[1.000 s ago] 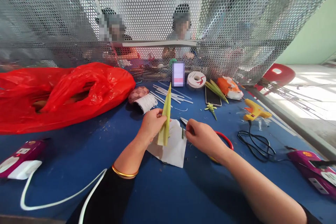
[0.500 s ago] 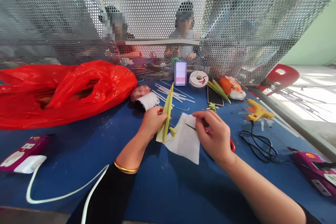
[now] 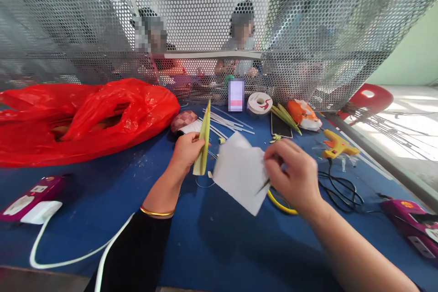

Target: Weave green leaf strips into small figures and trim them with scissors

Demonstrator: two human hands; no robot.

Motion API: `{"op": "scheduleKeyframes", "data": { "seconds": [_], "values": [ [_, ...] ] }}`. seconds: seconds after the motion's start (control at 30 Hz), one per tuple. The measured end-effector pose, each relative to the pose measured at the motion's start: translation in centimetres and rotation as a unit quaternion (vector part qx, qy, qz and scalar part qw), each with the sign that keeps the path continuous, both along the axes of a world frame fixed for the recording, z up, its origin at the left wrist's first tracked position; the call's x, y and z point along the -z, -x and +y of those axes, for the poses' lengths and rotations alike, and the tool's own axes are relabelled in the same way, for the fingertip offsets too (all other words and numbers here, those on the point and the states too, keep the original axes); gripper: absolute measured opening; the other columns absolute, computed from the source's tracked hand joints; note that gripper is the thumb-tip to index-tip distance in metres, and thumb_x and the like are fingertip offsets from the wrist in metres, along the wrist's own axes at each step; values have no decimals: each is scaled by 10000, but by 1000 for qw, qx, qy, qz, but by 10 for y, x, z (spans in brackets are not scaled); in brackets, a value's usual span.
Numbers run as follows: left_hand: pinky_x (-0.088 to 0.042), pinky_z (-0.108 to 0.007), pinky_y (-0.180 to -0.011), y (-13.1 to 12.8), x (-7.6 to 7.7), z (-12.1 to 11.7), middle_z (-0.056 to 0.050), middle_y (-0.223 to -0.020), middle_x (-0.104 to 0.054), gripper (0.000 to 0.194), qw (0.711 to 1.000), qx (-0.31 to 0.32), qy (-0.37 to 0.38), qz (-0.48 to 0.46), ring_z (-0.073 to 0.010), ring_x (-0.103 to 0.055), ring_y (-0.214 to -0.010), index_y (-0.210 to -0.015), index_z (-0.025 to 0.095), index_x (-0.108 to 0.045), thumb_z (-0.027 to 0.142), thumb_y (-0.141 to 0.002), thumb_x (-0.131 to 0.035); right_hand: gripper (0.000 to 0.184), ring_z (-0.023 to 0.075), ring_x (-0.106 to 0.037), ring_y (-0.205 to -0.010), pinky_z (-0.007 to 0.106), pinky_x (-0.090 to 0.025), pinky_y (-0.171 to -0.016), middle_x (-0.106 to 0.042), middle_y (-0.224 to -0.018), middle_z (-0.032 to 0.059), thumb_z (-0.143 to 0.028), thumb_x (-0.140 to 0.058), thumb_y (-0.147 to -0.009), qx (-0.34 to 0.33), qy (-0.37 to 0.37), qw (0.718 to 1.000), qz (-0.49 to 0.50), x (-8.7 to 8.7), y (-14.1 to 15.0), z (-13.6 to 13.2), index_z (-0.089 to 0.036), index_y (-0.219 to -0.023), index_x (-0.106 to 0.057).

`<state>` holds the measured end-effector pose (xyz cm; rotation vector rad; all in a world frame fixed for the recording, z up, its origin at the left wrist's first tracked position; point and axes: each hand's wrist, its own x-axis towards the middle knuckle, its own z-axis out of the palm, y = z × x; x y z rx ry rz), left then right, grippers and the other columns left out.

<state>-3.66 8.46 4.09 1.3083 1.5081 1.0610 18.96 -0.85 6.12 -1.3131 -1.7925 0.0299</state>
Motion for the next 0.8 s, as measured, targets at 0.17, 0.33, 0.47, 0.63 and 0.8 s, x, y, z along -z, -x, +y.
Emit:
{"op": "scheduleKeyframes", "data": {
  "seconds": [0.17, 0.33, 0.47, 0.63, 0.8],
  "values": [
    [-450, -265, -542, 11, 18, 17, -55, -630, -680, 188, 999, -7, 7, 43, -181, -616, -568, -694, 148, -661, 313, -689, -570, 176, 110, -476, -576, 243, -269, -516, -604, -694, -8, -84, -466, -732, -101, 302, 921, -226, -4, -10, 9, -193, -638, -568],
    [-361, -246, -519, 16, 38, 32, 4, -556, -579, 174, 992, -43, -25, 114, -156, -539, -551, -619, 177, -605, 312, -709, -544, 227, 152, -579, -655, 262, -253, -522, -673, -777, 36, -110, -445, -812, -71, 357, 867, -341, 0, -8, 8, -184, -694, -624],
    [-332, -247, -527, 27, 38, 39, 9, -585, -556, 162, 982, -75, -44, 170, -158, -521, -588, -648, 194, -565, 283, -746, -473, 249, 190, -648, -740, 271, -298, -546, -698, -857, 68, -96, -432, -831, -67, 350, 855, -378, 2, -7, 7, -175, -752, -654],
    [-319, -266, -556, 29, 27, 34, -15, -595, -582, 169, 966, -36, -48, 252, -198, -561, -662, -608, 211, -522, 295, -754, -510, 244, 245, -690, -767, 283, -360, -545, -721, -850, 102, -113, -465, -806, -24, 365, 832, -416, 2, -7, 4, -165, -760, -699],
    [-345, -258, -541, 12, 23, 22, 8, -556, -625, 217, 952, 137, -15, 275, -177, -588, -561, -684, 218, -576, 331, -825, -456, 214, 284, -698, -809, 317, -452, -611, -709, -855, 126, -239, -542, -856, -11, 336, 836, -434, 2, -3, 4, -138, -768, -709]
  ]
}}
